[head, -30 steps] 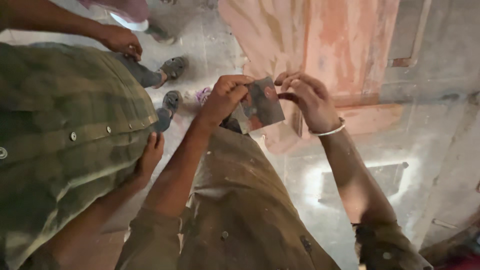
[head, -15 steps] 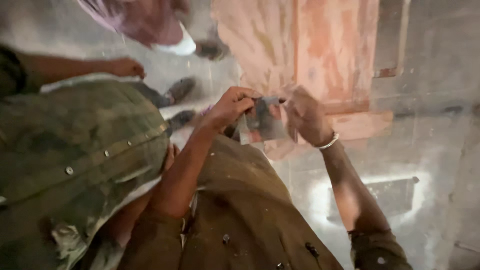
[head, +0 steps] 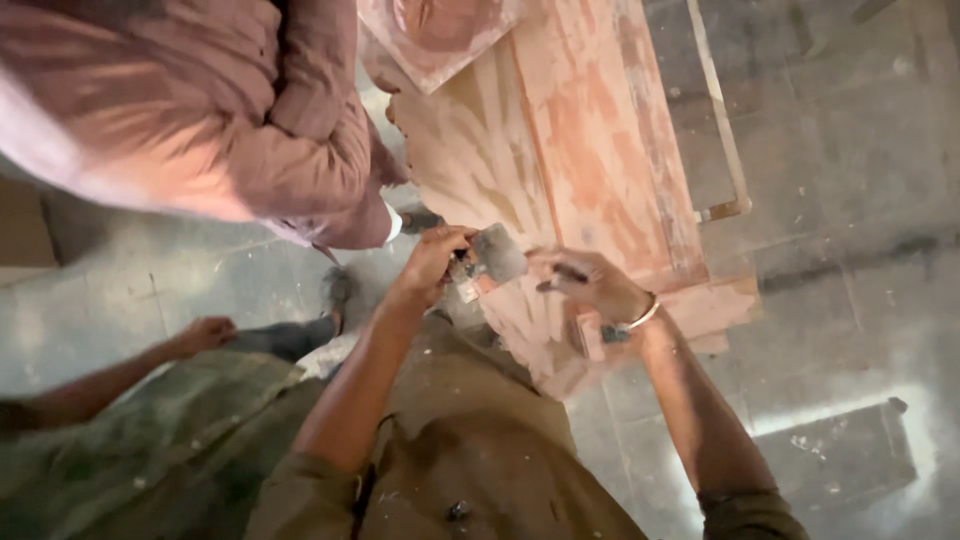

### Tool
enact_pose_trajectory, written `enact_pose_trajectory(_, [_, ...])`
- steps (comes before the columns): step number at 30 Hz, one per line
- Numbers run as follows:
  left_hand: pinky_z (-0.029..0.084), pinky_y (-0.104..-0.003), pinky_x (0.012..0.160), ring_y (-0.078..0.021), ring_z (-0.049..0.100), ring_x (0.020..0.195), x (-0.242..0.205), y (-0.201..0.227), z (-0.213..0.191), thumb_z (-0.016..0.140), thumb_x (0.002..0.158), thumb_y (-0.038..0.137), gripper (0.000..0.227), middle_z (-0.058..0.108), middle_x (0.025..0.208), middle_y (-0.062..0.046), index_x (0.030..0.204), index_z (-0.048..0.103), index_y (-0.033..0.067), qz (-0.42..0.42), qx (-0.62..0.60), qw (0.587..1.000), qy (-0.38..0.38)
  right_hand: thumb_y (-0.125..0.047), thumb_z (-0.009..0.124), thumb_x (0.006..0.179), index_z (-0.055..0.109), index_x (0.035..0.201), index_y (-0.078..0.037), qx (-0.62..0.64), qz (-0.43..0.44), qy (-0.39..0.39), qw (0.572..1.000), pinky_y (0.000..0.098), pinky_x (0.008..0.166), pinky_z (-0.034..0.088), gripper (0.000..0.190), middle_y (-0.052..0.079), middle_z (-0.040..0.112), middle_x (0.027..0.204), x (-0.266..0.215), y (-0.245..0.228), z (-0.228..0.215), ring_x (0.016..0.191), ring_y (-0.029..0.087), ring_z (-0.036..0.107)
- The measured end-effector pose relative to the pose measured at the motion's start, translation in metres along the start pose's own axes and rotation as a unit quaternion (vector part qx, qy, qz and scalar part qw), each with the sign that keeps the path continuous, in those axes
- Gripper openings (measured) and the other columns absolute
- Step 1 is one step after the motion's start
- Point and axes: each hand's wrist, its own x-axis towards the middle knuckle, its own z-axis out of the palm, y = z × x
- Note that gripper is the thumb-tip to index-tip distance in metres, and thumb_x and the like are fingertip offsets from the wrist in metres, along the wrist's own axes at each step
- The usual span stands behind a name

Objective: The person applies a reddish-brown putty to a small rectangular card using a scraper tool, smoothing the surface. They then apply the putty to a larger wooden board, spreading it across the surface and into the edges. The person works in a workshop environment with other wooden items visible.

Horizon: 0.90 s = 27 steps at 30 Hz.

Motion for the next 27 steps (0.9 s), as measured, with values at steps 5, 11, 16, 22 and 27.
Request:
enact_pose_trajectory(5, [0.053,-0.029,0.068,-0.0124,0.062,0.076,0.025,0.047,-0.018,0.059,0.089,0.005,0.031,0.069,0.092,-0.007,0.115,0.068,-0.0092,-0.051,-0.076,0.990,-0.110,0.002,0.061,0.093,0.048,0.146,-0.001,-0.312,-0.221,0.063,0.922,0.0415,0.114,0.042,0.055,0.019,0.050,0.152,0.066,-0.042,0.007,0.141,0.032,0.048])
enact_pose_trajectory(11, [0.057,-0.030,0.077,-0.0168,0.068,0.084,0.094,0.114,-0.088,0.057,0.088,0.005,0.031,0.072,0.098,-0.010,0.114,0.067,-0.0087,-0.018,-0.211,0.969,-0.129,-0.007,0.066,0.094,0.055,0.141,-0.015,-0.451,-0.136,0.148,0.870,0.0357,0.106,0.050,0.050,0.011,0.054,0.150,0.132,-0.058,0.004,0.134,0.024,0.053])
enact_pose_trajectory(16, [0.052,-0.031,0.064,-0.0157,0.064,0.076,0.151,0.110,-0.100,0.061,0.101,0.013,0.022,0.068,0.091,-0.006,0.120,0.062,0.0031,0.028,-0.137,0.988,-0.059,-0.003,0.054,0.104,0.046,0.148,-0.004,-0.088,-0.112,0.252,0.957,0.0322,0.098,0.050,0.044,0.010,0.054,0.134,0.237,-0.001,0.024,0.117,0.021,0.054])
enact_pose_trajectory(22, [0.056,-0.032,0.071,-0.0162,0.070,0.081,0.212,0.118,-0.106,0.058,0.102,0.015,0.023,0.072,0.096,-0.008,0.122,0.060,0.0047,0.009,-0.120,0.990,-0.070,-0.013,0.057,0.103,0.060,0.124,0.006,0.148,0.023,0.486,0.861,0.0318,0.067,0.053,0.029,0.005,0.069,0.100,0.365,0.020,-0.021,0.083,0.016,0.063])
enact_pose_trajectory(27, [0.055,-0.029,0.076,-0.0129,0.069,0.092,0.259,0.119,-0.152,0.057,0.097,0.015,0.027,0.074,0.108,-0.006,0.123,0.061,0.0071,0.032,-0.046,0.998,0.008,-0.004,0.056,0.087,0.065,0.128,-0.004,-0.442,-0.139,0.374,0.803,0.0437,0.086,0.053,0.042,0.014,0.069,0.110,0.440,0.019,-0.122,0.101,0.031,0.064])
